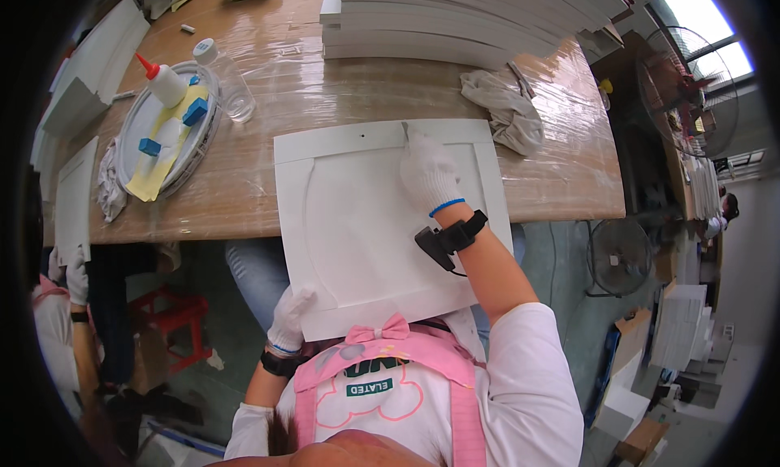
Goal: Inspecting and cleaning white cabinet doors using a cloth and a small scraper tool.
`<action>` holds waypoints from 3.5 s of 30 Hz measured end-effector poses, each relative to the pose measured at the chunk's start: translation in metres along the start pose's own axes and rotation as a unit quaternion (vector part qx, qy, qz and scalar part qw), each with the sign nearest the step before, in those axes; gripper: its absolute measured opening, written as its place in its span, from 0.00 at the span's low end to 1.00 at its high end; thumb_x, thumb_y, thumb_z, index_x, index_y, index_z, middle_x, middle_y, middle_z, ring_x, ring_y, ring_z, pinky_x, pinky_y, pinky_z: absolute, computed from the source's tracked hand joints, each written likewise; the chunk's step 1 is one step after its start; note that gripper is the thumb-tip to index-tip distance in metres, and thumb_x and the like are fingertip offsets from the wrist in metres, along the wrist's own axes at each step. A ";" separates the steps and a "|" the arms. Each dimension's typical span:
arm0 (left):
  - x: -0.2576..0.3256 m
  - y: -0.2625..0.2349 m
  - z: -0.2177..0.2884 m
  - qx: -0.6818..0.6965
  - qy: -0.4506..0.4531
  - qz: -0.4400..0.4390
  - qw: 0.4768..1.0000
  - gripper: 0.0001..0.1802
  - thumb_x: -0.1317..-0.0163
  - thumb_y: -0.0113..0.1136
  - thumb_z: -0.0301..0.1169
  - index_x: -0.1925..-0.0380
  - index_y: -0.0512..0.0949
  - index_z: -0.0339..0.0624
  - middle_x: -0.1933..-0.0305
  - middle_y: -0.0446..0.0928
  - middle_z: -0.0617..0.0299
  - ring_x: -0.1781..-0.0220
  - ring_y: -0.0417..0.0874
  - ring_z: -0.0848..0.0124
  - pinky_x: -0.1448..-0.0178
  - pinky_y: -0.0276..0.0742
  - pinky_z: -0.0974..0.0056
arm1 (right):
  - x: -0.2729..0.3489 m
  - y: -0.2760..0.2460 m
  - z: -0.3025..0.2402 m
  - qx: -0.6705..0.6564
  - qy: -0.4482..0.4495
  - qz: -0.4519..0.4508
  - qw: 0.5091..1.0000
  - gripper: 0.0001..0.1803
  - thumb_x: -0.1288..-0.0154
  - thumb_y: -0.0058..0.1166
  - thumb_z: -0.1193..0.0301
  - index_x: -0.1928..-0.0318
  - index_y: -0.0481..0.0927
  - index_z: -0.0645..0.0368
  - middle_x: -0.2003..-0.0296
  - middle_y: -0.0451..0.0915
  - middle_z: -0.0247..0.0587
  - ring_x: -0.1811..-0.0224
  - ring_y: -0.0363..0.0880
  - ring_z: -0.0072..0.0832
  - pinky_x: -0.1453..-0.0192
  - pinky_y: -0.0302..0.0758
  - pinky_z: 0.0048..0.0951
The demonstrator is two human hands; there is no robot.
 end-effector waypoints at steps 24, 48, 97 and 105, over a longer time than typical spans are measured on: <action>-0.010 0.000 -0.011 0.014 -0.001 -0.013 1.000 0.21 0.30 0.57 0.36 0.44 0.73 0.33 0.49 0.78 0.60 0.50 0.78 0.74 0.44 0.75 0.68 | -0.017 0.043 -0.186 -0.038 -0.148 -0.169 0.974 0.12 0.34 0.49 0.71 0.52 0.74 0.61 0.54 0.80 0.54 0.53 0.84 0.48 0.59 0.83 0.48; -0.010 0.004 0.006 0.066 -0.043 -0.071 0.994 0.21 0.30 0.57 0.33 0.42 0.72 0.34 0.47 0.78 0.60 0.48 0.78 0.74 0.43 0.75 0.66 | -0.003 0.029 -0.199 0.094 0.016 -0.203 0.974 0.21 0.32 0.47 0.69 0.40 0.69 0.62 0.53 0.80 0.55 0.49 0.80 0.51 0.50 0.79 0.47; 0.036 0.016 0.010 0.031 -0.017 -0.095 0.995 0.37 0.34 0.63 0.43 0.32 0.61 0.39 0.40 0.74 0.55 0.50 0.82 0.70 0.50 0.84 0.63 | -0.096 -0.062 0.125 0.139 -0.071 0.228 0.961 0.25 0.34 0.51 0.59 0.41 0.75 0.60 0.42 0.74 0.59 0.42 0.72 0.56 0.39 0.70 0.50; 0.000 0.031 0.033 -0.032 -0.001 -0.067 0.997 0.27 0.34 0.60 0.43 0.42 0.69 0.39 0.53 0.79 0.55 0.61 0.84 0.66 0.62 0.87 0.61 | -0.050 -0.061 0.221 0.189 0.015 0.211 0.959 0.30 0.33 0.52 0.55 0.36 0.71 0.60 0.44 0.71 0.64 0.40 0.69 0.58 0.36 0.68 0.51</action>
Point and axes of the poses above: each hand's wrist, its own x-axis away from the middle knuckle, its own y-axis out of the palm, z = x × y, the point moved 1 cm from there along -x, towards the middle knuckle
